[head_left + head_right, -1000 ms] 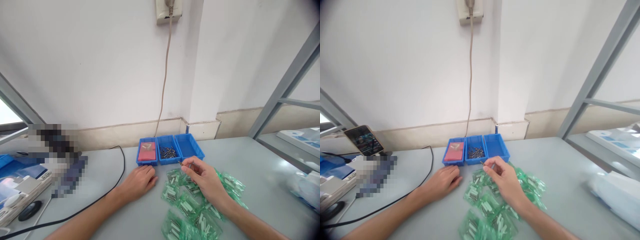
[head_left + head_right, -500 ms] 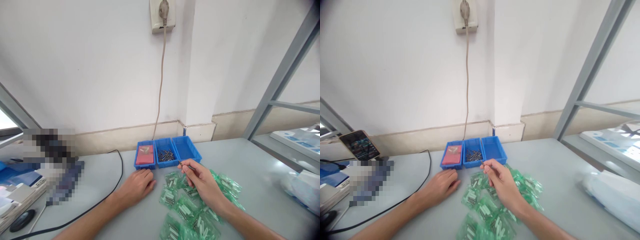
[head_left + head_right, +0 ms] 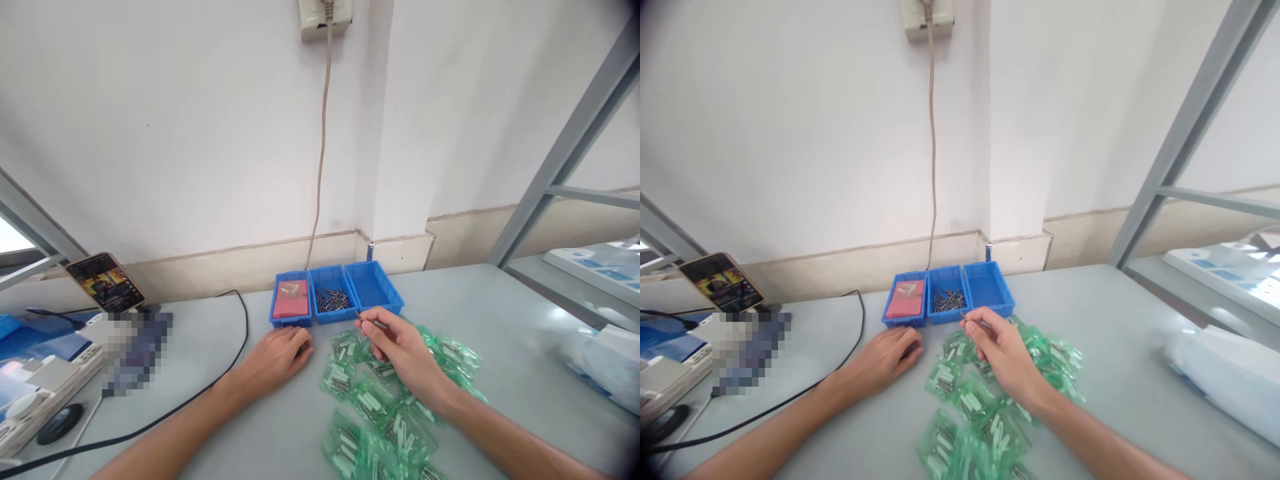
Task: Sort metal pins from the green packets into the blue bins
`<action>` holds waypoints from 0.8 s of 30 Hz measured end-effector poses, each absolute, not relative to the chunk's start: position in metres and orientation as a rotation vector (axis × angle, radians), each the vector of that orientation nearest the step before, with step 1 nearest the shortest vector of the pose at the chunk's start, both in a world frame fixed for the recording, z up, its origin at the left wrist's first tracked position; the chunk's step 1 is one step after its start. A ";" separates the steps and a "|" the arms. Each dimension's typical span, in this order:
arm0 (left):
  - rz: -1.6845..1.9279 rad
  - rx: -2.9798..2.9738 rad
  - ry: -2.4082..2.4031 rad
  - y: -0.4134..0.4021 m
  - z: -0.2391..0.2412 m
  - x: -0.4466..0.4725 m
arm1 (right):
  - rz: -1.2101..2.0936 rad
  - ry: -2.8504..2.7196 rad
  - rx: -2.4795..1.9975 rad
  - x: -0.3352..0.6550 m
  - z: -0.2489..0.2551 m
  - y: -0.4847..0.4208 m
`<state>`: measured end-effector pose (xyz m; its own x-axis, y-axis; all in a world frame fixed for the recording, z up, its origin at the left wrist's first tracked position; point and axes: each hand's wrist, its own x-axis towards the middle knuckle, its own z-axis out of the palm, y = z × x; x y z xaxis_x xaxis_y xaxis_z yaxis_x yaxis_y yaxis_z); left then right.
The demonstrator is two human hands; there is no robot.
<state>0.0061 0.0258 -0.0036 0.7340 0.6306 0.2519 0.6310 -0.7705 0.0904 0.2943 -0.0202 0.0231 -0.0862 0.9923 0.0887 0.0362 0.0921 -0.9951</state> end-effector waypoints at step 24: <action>-0.449 -2.891 -0.974 0.028 -0.004 0.007 | 1.185 -1.359 -1.097 0.302 0.028 -0.020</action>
<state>0.0066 0.0281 -0.0036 0.7583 0.5833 0.2911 0.6003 -0.7989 0.0369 0.3017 -0.0204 0.0282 -0.1045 0.9883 0.1110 0.0246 0.1142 -0.9932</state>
